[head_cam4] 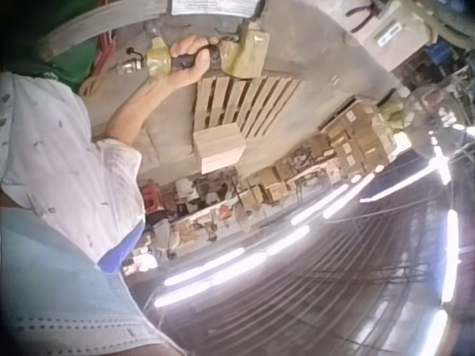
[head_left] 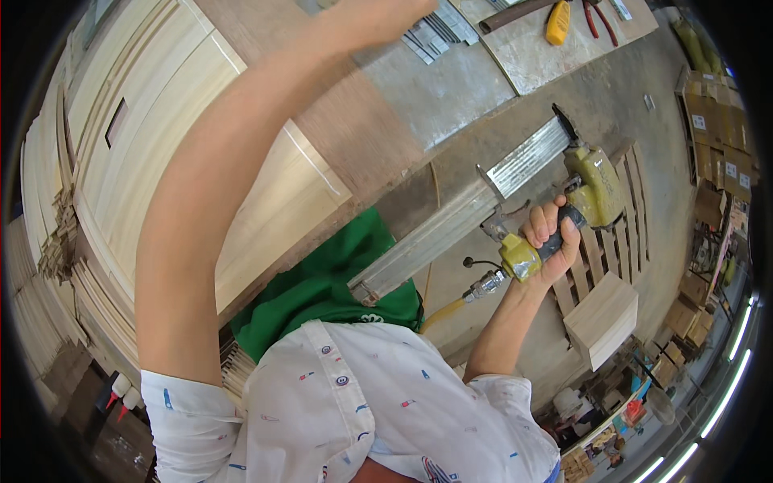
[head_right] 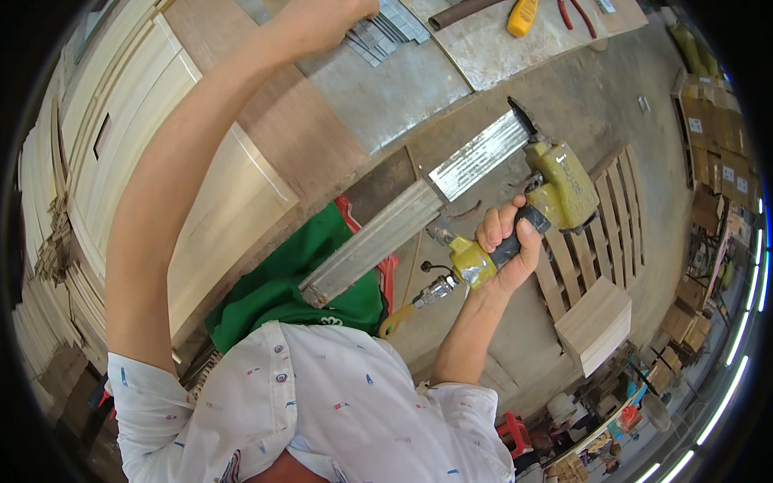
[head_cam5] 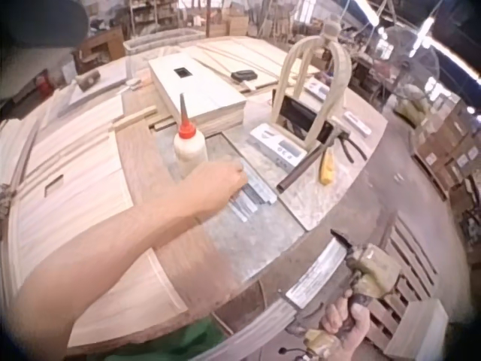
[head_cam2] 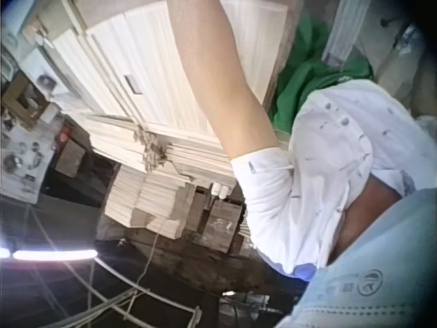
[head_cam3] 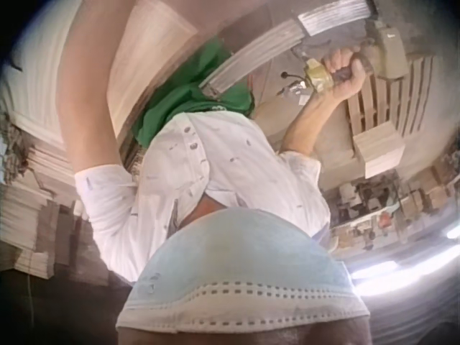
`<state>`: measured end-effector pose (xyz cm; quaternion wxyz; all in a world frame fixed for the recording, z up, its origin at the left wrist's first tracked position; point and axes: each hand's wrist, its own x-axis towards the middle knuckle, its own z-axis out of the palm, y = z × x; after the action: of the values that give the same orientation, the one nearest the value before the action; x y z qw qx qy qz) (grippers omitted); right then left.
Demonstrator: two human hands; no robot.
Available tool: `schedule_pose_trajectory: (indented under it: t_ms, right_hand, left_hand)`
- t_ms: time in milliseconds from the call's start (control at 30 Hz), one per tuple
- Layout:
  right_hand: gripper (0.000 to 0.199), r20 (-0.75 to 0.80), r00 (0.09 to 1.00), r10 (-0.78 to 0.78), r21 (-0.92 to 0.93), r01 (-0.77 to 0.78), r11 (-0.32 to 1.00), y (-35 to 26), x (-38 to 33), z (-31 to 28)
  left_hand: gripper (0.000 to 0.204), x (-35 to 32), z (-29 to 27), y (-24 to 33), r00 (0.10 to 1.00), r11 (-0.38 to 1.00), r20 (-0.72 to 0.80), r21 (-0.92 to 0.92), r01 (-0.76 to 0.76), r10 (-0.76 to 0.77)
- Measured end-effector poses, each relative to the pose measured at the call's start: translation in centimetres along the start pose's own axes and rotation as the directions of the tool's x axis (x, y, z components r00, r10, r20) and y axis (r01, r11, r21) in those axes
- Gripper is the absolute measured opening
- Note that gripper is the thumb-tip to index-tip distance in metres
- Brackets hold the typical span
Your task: The recorder applies glue to wooden boards and uses a pneumatic nail gun to assemble furniture components at a factory station.
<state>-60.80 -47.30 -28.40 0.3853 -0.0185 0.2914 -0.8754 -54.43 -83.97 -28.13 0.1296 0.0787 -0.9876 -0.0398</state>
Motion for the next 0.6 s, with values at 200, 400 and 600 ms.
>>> schedule_pose_trajectory:
  t_ms: [200, 400, 600]
  right_hand:
    - [0.030, 0.024, 1.000, 0.019, 0.024, -0.020, 1.000, 0.1, -0.1, 0.7]
    - [0.029, 0.034, 0.997, 0.064, -0.018, -0.063, 0.998, 0.4, -0.4, 1.7]
    - [0.031, 0.039, 0.997, 0.071, -0.090, -0.067, 0.994, 0.9, -0.8, 2.6]
  left_hand:
    - [0.005, 0.4, -0.3, -0.7, 0.996, 0.996, 0.003, -0.025, -0.091, 0.091]
    - [0.007, 0.1, -1.4, -0.4, 0.974, 0.969, -0.099, -0.122, -0.214, 0.203]
    - [0.016, -1.2, -9.2, 10.6, 0.921, 0.667, 0.236, -0.636, 0.388, -0.312]
